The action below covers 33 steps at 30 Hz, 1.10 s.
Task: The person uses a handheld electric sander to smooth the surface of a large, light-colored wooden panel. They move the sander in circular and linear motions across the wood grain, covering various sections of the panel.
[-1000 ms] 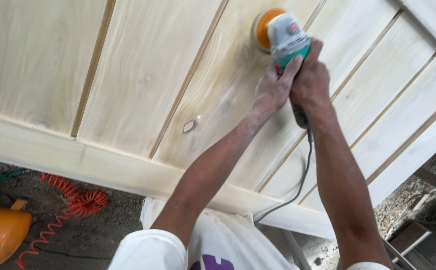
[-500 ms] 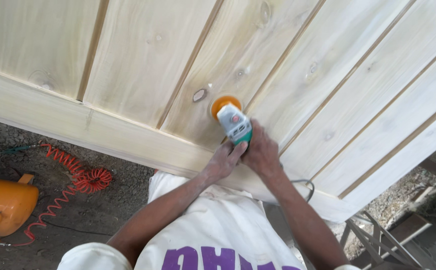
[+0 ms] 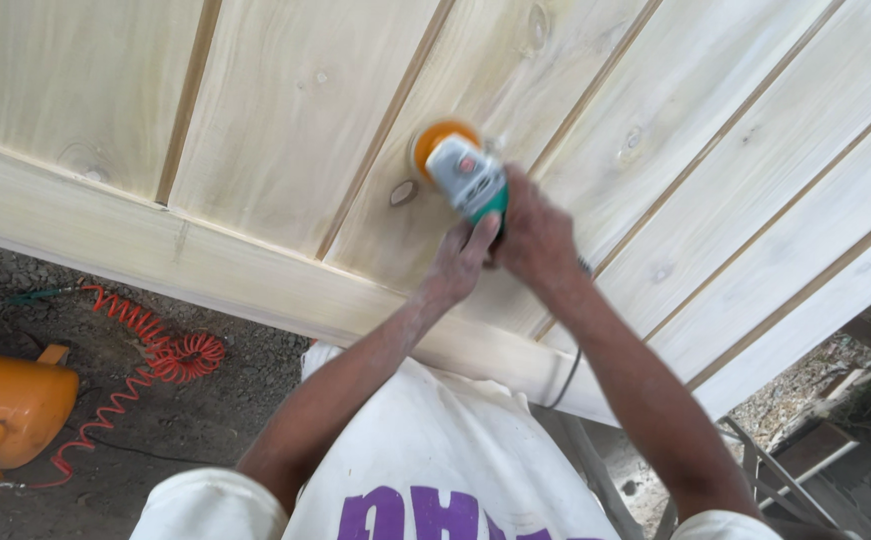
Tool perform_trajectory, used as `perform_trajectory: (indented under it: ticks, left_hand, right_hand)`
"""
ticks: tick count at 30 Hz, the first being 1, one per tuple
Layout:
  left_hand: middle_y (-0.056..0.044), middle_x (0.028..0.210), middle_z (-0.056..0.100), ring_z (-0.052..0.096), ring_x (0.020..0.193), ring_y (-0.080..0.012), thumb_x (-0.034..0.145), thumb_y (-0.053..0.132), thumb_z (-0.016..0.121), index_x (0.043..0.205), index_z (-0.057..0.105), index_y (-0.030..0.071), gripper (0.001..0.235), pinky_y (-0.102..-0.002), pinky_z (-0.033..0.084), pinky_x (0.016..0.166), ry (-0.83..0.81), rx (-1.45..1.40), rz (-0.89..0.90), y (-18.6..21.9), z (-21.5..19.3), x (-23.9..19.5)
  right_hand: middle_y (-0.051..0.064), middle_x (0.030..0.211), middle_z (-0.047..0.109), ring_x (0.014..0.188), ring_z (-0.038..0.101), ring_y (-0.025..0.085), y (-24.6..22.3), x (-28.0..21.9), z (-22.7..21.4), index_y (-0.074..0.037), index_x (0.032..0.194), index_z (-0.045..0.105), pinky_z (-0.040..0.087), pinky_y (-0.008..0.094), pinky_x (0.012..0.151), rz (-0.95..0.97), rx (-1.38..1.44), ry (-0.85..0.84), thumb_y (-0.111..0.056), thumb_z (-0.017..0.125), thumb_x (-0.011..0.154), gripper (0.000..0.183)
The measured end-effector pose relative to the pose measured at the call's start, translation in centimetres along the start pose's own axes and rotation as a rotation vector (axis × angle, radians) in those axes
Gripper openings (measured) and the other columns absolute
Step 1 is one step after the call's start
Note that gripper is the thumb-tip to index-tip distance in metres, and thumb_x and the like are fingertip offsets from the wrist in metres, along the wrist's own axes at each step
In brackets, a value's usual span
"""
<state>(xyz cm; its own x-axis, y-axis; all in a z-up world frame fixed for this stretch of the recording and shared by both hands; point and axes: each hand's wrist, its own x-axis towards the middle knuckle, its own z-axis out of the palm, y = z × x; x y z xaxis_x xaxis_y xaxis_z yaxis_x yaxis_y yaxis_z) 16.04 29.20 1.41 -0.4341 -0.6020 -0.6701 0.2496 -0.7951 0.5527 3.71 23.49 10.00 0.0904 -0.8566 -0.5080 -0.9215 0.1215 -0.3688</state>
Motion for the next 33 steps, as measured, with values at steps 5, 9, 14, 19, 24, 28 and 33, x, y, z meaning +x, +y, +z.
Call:
perform_trajectory:
  ticks: [5,9,14,19,24,28,33]
  left_hand:
    - [-0.011,0.098,0.072,0.071,0.085,-0.0189,0.091,0.065,0.054,0.124,0.061,-0.004,0.076,-0.033,0.061,0.067,0.048,0.065,-0.012,5.5,2.3,5.4]
    - [-0.007,0.091,0.071,0.066,0.08,-0.0145,0.093,0.065,0.055,0.117,0.067,-0.004,0.073,-0.03,0.056,0.065,0.069,0.076,0.013,4.8,1.5,4.9]
    - [-0.005,0.085,0.063,0.054,0.076,-0.0126,0.103,0.06,0.049,0.108,0.066,-0.004,0.067,-0.032,0.046,0.063,0.084,0.065,0.056,0.2,-1.7,-1.8]
    - [-0.004,0.085,0.067,0.06,0.077,-0.0142,0.101,0.061,0.042,0.113,0.063,-0.001,0.066,-0.035,0.05,0.066,0.096,0.106,0.117,-1.5,-2.6,-4.9]
    - [-0.012,0.092,0.067,0.059,0.085,-0.0191,0.104,0.06,0.045,0.115,0.064,-0.004,0.068,-0.037,0.05,0.072,0.11,0.121,0.162,-0.4,-0.7,-0.5]
    - [-0.018,0.1,0.073,0.067,0.094,-0.0227,0.1,0.062,0.045,0.121,0.063,-0.004,0.071,-0.038,0.052,0.082,0.118,0.141,0.175,3.7,1.8,3.8]
    - [-0.025,0.098,0.077,0.074,0.096,-0.034,0.09,0.077,0.04,0.117,0.07,-0.005,0.091,-0.043,0.054,0.085,0.091,0.269,0.065,8.1,4.5,9.6]
  right_hand:
    - [0.023,0.108,0.071,0.091,0.072,0.047,1.5,4.6,-3.3,-0.006,0.143,0.033,0.058,0.054,0.073,0.127,-0.002,0.032,-0.026,0.088,0.086,0.082]
    - [0.024,0.104,0.072,0.089,0.072,0.046,0.4,4.7,-3.1,-0.006,0.143,0.032,0.059,0.053,0.073,0.12,0.027,0.032,-0.027,0.09,0.079,0.089]
    - [0.027,0.112,0.065,0.097,0.069,0.045,-2.6,0.7,-0.1,-0.003,0.141,0.036,0.06,0.051,0.074,-0.07,0.011,-0.018,-0.022,0.092,0.06,0.1]
    - [0.023,0.101,0.062,0.088,0.068,0.044,-4.3,-0.5,0.7,-0.003,0.139,0.038,0.059,0.052,0.065,-0.073,-0.066,-0.152,-0.022,0.093,0.058,0.1]
    - [0.026,0.109,0.066,0.096,0.07,0.043,-2.2,1.8,-0.7,-0.005,0.142,0.036,0.061,0.05,0.071,-0.072,-0.034,-0.046,-0.022,0.088,0.072,0.089]
    - [0.03,0.107,0.069,0.086,0.072,0.046,0.2,4.6,-2.9,-0.005,0.143,0.031,0.06,0.052,0.067,0.044,-0.037,-0.02,-0.023,0.081,0.085,0.078]
    - [0.026,0.1,0.074,0.083,0.074,0.048,4.2,8.3,-5.5,-0.008,0.141,0.026,0.06,0.054,0.068,-0.032,-0.048,0.123,-0.026,0.078,0.1,0.068]
